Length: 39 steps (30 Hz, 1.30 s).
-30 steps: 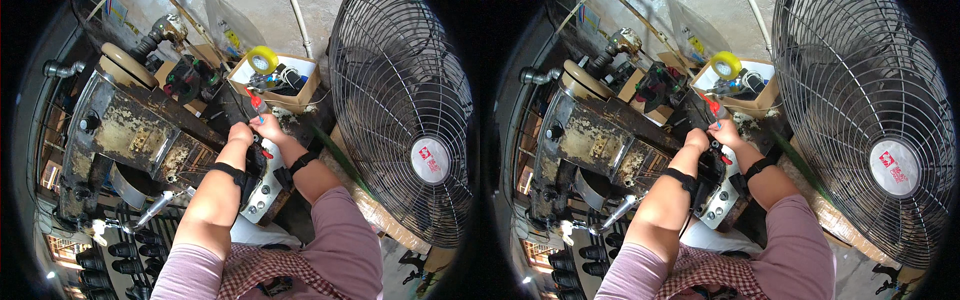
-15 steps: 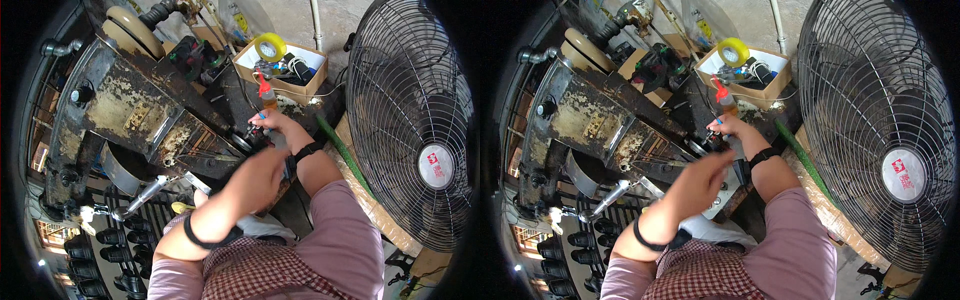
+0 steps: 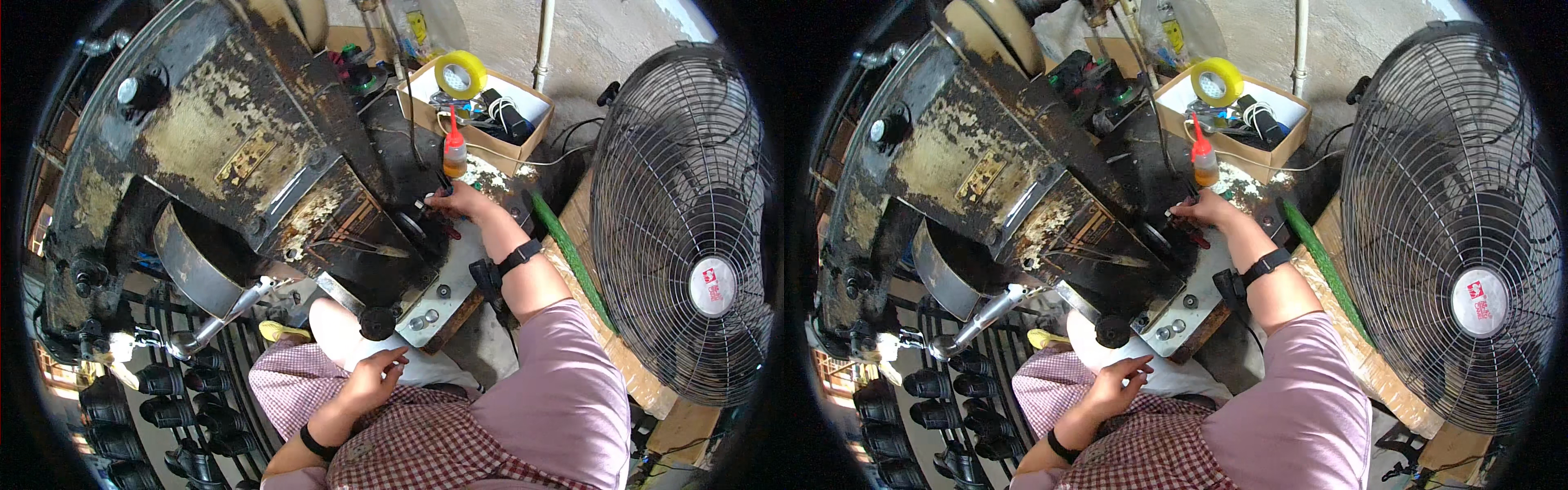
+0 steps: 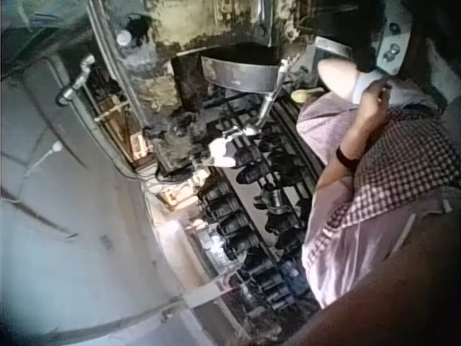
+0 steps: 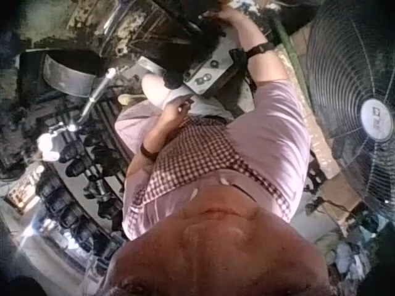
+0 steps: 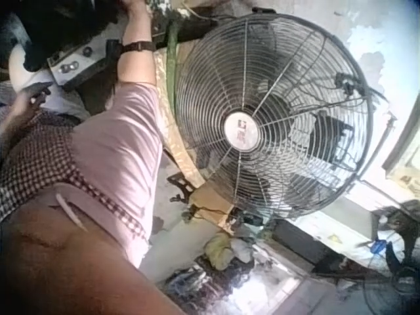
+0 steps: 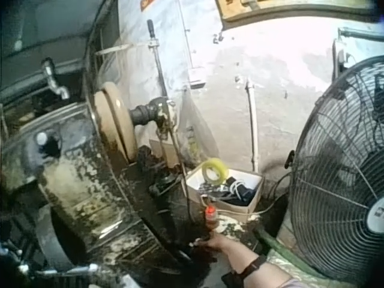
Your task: Trimming and preparing a shoe component using an industrial machine and hand tools.
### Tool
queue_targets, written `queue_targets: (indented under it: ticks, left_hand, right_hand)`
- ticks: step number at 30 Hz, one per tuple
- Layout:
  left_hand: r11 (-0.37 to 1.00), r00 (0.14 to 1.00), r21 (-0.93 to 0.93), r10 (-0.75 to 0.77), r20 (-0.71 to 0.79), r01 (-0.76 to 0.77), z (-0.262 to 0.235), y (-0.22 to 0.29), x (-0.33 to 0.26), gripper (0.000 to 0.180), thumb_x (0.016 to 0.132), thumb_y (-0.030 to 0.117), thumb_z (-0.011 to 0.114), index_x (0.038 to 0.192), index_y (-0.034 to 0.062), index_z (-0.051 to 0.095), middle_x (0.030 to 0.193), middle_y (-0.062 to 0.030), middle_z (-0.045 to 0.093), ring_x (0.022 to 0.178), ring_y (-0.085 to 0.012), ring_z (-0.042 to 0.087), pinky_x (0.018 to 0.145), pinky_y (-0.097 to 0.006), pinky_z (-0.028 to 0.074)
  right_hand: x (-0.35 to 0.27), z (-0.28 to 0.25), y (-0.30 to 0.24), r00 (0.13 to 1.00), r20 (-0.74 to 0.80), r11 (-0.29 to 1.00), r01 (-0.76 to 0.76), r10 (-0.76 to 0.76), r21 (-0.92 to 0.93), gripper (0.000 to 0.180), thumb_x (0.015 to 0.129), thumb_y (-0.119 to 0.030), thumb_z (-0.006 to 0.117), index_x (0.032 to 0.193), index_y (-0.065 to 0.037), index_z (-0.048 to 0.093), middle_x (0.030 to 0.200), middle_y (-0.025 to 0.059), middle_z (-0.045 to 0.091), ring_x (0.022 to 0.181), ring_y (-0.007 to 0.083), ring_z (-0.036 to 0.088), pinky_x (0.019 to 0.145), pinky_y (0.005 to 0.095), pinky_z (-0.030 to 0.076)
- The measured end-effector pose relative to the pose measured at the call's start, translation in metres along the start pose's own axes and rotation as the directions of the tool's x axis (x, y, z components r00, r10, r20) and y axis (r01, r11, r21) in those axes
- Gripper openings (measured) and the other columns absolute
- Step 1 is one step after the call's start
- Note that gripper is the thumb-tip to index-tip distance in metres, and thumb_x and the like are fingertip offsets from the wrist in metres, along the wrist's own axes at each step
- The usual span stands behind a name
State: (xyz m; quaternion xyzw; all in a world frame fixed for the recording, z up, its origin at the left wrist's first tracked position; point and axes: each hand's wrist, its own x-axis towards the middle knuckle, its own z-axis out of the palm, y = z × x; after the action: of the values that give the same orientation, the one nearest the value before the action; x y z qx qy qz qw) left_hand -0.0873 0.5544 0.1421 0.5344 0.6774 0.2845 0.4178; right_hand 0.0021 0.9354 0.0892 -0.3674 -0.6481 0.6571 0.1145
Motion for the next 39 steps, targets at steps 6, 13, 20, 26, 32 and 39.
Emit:
queue_targets:
  ticks: [6, 13, 20, 26, 32, 39]
  left_hand:
    - [0.985, 0.994, 0.142, 0.107, -0.031, -0.102, 0.007, -0.010, 0.022, 0.038, 0.086, 0.006, 0.059, 0.123, 0.0040, 0.054, 0.096, -0.0168, 0.064, 0.081, -0.0285, 0.064, 0.069, -0.034, 0.051]
    - [0.942, 0.939, 0.257, 0.274, -0.209, -0.218, 0.014, -0.024, 0.038, 0.044, 0.081, 0.010, 0.065, 0.123, 0.0034, 0.053, 0.089, -0.0187, 0.061, 0.078, -0.0372, 0.060, 0.066, -0.043, 0.048]
    - [0.894, 0.898, 0.392, 0.339, -0.281, -0.215, 0.015, -0.034, 0.054, 0.044, 0.080, 0.018, 0.067, 0.121, 0.0072, 0.056, 0.103, -0.0197, 0.060, 0.085, -0.0365, 0.060, 0.072, -0.043, 0.049]
    - [0.939, 0.953, 0.318, 0.209, -0.218, -0.133, 0.022, -0.037, 0.062, 0.038, 0.079, 0.016, 0.068, 0.114, 0.0030, 0.060, 0.100, -0.0166, 0.062, 0.076, -0.0319, 0.062, 0.067, -0.040, 0.051]
    - [0.896, 0.967, 0.443, 0.136, -0.216, -0.027, 0.027, -0.023, 0.062, 0.035, 0.081, 0.021, 0.064, 0.113, 0.0065, 0.061, 0.099, -0.0178, 0.063, 0.085, -0.0344, 0.063, 0.072, -0.042, 0.051]
    - [0.902, 0.993, -0.423, 0.112, 0.036, -0.086, 0.021, -0.017, 0.050, 0.023, 0.093, 0.018, 0.056, 0.107, 0.0000, 0.058, 0.094, -0.0049, 0.062, 0.078, -0.0099, 0.055, 0.069, -0.023, 0.045]
  right_hand:
    - [-0.016, -0.011, 0.001, 0.915, 0.266, 0.946, 0.323, -0.304, -0.030, 0.043, 0.068, -0.017, 0.082, 0.106, -0.005, 0.065, 0.078, -0.0042, 0.061, 0.072, 0.0047, 0.053, 0.063, 0.0218, 0.043]
    - [-0.016, -0.002, 0.016, 0.919, 0.060, 0.881, 0.391, -0.390, -0.268, 0.049, 0.066, -0.019, 0.084, 0.109, -0.004, 0.065, 0.101, 0.0054, 0.067, 0.097, 0.0149, 0.059, 0.087, 0.0296, 0.045]
    - [-0.090, 0.017, -0.041, 0.857, -0.234, 0.724, 0.209, -0.460, -0.658, 0.028, 0.075, -0.016, 0.075, 0.100, -0.006, 0.068, 0.090, 0.0102, 0.069, 0.082, 0.0163, 0.063, 0.075, 0.0306, 0.049]
    - [-0.155, 0.058, 0.046, 0.799, -0.492, 0.937, 0.269, -0.347, -0.224, 0.013, 0.078, -0.007, 0.070, 0.090, -0.005, 0.070, 0.074, -0.0016, 0.063, 0.066, 0.0066, 0.054, 0.064, 0.0226, 0.046]
    - [-0.209, 0.124, 0.085, 0.873, -0.431, 0.953, 0.292, -0.229, 0.084, 0.016, 0.081, 0.003, 0.065, 0.097, 0.002, 0.065, 0.085, 0.0055, 0.067, 0.075, 0.0084, 0.062, 0.071, 0.0241, 0.051]
    - [-0.242, 0.134, 0.032, 0.790, -0.072, 0.768, 0.564, -0.609, -0.303, 0.032, 0.074, 0.004, 0.066, 0.105, -0.003, 0.066, 0.094, 0.0084, 0.064, 0.078, 0.0190, 0.063, 0.070, 0.0292, 0.051]
